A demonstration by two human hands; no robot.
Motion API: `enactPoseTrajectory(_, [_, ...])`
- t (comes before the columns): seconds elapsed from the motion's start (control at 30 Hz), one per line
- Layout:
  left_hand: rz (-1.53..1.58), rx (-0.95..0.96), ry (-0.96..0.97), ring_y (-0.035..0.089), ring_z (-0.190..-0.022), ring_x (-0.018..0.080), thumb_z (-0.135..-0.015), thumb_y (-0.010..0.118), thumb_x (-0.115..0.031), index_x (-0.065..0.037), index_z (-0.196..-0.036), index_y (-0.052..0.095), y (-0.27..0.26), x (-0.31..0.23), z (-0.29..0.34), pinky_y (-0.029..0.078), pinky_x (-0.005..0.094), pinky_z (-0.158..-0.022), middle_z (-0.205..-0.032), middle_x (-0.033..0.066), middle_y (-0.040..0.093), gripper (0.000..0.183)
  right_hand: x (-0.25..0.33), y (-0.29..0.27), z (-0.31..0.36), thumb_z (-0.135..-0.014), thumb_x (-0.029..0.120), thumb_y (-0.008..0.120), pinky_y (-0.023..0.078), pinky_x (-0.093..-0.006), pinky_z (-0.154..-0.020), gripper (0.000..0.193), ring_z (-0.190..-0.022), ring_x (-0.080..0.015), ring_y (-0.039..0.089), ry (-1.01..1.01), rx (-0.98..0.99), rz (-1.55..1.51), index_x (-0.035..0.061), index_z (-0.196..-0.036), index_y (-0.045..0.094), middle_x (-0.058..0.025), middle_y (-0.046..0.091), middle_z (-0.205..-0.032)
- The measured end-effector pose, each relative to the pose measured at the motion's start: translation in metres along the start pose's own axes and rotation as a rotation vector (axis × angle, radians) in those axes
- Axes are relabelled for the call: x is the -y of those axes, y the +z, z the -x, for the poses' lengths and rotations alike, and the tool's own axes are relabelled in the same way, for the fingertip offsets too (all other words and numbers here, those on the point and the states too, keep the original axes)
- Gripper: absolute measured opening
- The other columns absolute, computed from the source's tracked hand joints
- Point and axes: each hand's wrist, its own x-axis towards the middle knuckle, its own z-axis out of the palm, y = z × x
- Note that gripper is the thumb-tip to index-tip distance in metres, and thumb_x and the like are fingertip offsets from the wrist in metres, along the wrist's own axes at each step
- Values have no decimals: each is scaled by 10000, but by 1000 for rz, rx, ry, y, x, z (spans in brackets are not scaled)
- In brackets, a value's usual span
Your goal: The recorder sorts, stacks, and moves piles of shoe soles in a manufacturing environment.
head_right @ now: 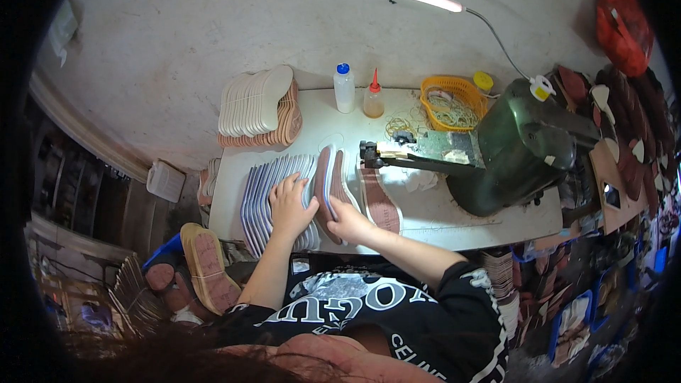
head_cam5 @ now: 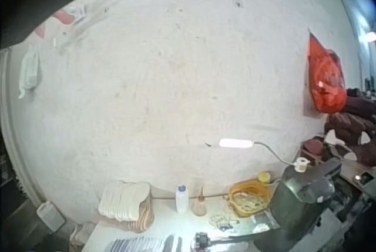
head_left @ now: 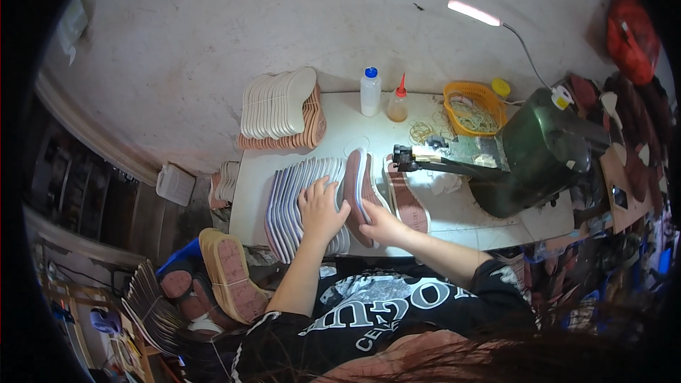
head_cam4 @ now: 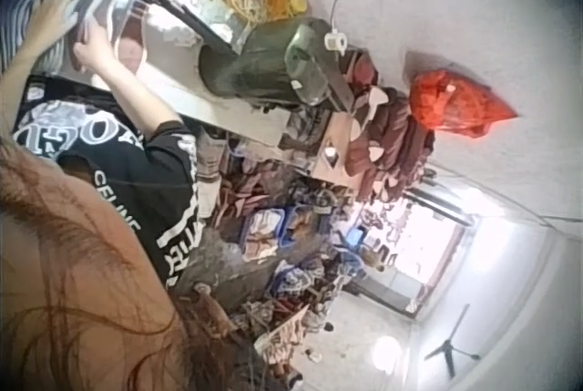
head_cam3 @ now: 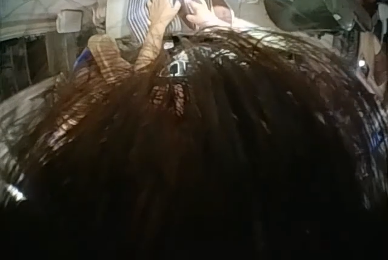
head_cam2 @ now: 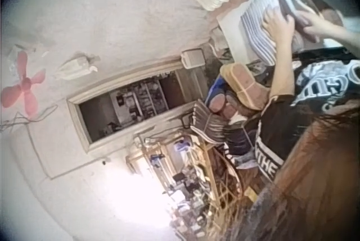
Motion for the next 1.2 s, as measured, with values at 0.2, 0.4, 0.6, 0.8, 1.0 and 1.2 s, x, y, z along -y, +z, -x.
enactPoseTrajectory(0.2, [735,-248,-140,458,-1169,284,-869,602,-301,9,-1253,445,0,7,15,330,398,-1020,-1235,167,498,518,70,-60,62,-817,6,552,450,-365,-906,553,-1063,-317,595,-81,228,-39,17,-1347,392,-238,593,-1128])
enactPoseTrajectory(0.4, [1647,253,-313,544,-1065,145,-895,624,-157,16,-1239,434,-40,-87,3,399,297,-962,-1129,87,581,430,83,-83,101,-958,159,535,426,-337,-965,450,-1119,-207,561,170,202,-604,-28,-1351,423,-144,584,-1203])
enactPoseTrajectory(0.6, [1791,313,-250,534,-1076,136,-903,600,-127,18,-1263,412,-36,-113,-6,400,293,-959,-1173,97,555,432,28,-70,88,-936,341,562,477,-337,-886,457,-966,-210,623,62,75,-1175,-77,-1119,594,-145,652,-1023])
enactPoseTrajectory(0.8, [1757,374,-129,526,-1096,138,-899,606,-126,16,-1267,409,-39,-119,-18,397,295,-964,-1185,100,552,441,32,-62,58,-798,322,747,520,-284,-753,499,-868,-137,624,0,47,-1143,-28,-1121,594,-61,639,-1024])
enactPoseTrajectory(1.0, [1565,249,-20,603,-976,156,-863,651,-90,23,-1226,436,-39,-116,-35,468,284,-863,-1080,103,621,437,65,-131,46,-883,154,641,449,-193,-589,170,-690,-60,577,233,254,-706,-9,-915,674,2,631,-749])
enactPoseTrajectory(1.2, [1219,118,41,651,-855,193,-817,704,-148,53,-1169,449,-31,-106,-54,500,311,-793,-962,144,658,478,79,-127,35,-913,139,592,410,-211,-512,179,-580,-24,481,162,4,-300,-11,-840,658,34,572,-642])
